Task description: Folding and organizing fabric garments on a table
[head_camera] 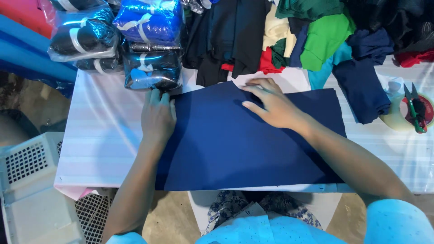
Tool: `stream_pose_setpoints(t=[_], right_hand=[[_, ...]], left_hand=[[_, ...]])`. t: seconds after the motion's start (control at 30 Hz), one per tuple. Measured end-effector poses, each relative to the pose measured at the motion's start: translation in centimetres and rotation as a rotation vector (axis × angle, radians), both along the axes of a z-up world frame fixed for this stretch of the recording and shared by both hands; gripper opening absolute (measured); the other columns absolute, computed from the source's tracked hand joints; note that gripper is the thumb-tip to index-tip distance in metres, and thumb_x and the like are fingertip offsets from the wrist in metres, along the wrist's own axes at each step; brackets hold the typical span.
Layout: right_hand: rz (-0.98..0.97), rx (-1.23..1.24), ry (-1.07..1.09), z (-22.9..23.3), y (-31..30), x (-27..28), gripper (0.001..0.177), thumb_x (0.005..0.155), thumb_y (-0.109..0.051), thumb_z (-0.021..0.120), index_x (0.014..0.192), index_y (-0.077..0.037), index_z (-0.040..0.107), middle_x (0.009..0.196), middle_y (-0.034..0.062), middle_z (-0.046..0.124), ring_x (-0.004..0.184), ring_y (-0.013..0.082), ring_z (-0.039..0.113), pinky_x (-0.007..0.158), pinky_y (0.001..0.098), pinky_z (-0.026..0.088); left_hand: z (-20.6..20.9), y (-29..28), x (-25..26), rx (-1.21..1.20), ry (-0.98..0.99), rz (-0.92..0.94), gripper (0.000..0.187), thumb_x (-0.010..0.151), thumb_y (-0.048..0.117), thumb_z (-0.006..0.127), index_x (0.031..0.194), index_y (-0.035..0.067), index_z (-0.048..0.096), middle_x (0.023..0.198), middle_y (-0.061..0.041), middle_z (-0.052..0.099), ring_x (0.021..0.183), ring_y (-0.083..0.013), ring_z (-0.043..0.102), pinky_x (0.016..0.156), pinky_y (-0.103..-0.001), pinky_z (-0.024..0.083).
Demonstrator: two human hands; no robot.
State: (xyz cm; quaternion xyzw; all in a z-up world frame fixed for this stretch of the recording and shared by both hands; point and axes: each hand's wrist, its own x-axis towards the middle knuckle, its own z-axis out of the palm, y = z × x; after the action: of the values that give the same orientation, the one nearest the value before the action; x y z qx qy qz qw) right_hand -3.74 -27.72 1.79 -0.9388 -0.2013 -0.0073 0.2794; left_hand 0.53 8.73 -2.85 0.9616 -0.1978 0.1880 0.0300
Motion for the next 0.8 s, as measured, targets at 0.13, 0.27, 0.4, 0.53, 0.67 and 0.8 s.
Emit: stream_pose_setpoints(t=[0.13,0.27,0.4,0.53,0.67,0.8], right_hand=[[-0.03,-0.105,-0.239,-5.9,1.3,4.6,0.042,0.105,-0.043,0.06,0.136,-0.014,0.063,0.129,0.0135,0.058,0.127,0.035,0.049,0.103,0.048,0.039],[-0.127,-0.128,-0.278,-6.5,3.1,4.6,0.036,0.105,-0.034,0.06,0.124,-0.005,0.067,0.12,0.0225,0.055,0.116,0.0418,0.047,0.09,0.0505,0.042],[-0.168,-0.078,-0.33,-6.8,3.7,5.3,0.029,0.1,-0.031,0.067,0.123,-0.014,0.071,0.112,0.0189,0.058,0.115,0.0404,0.05,0.089,0.0476,0.042],[-0.155,0.026,-0.27,-6.5,4.4,5.6,0.022,0.1,-0.027,0.069,0.118,-0.015,0.072,0.108,0.0175,0.071,0.104,0.04,0.063,0.086,0.0492,0.049],[-0.151,-0.001,-0.311,-5.0,4.8,6.6,0.012,0.092,-0.02,0.074,0.103,-0.013,0.073,0.092,0.0266,0.07,0.093,0.0473,0.066,0.08,0.0522,0.049],[-0.086,0.175,-0.299,-4.7,5.3,5.1,0.018,0.087,-0.005,0.076,0.1,-0.013,0.065,0.088,0.016,0.072,0.086,0.0412,0.069,0.075,0.0484,0.053]], left_hand=[[-0.7,-0.4,-0.4,-0.032,-0.129,0.041,0.015,0.095,0.015,0.064,0.1,0.002,0.071,0.102,-0.017,0.065,0.1,-0.0344,0.062,0.084,-0.04,0.049],[-0.7,0.1,-0.7,-0.037,-0.183,0.067,0.013,0.101,0.015,0.061,0.099,0.006,0.07,0.1,-0.014,0.065,0.098,-0.0326,0.062,0.077,-0.04,0.048],[-0.9,0.8,0.0,-0.064,-0.187,0.135,0.015,0.096,0.019,0.068,0.093,0.004,0.067,0.099,-0.014,0.06,0.096,-0.0346,0.058,0.074,-0.041,0.047],[-1.3,1.4,0.2,-0.147,-0.186,0.1,0.019,0.087,0.017,0.078,0.094,0.005,0.065,0.098,-0.014,0.059,0.095,-0.0363,0.058,0.076,-0.043,0.048],[-1.7,2.3,1.8,-0.131,-0.248,0.051,0.015,0.091,0.018,0.076,0.091,0.007,0.066,0.093,-0.015,0.065,0.1,-0.036,0.065,0.097,-0.043,0.049],[-0.3,2.7,0.2,-0.537,0.062,-0.022,0.024,0.081,0.001,0.079,0.097,0.009,0.062,0.085,-0.014,0.063,0.086,-0.0435,0.064,0.079,-0.048,0.05]])
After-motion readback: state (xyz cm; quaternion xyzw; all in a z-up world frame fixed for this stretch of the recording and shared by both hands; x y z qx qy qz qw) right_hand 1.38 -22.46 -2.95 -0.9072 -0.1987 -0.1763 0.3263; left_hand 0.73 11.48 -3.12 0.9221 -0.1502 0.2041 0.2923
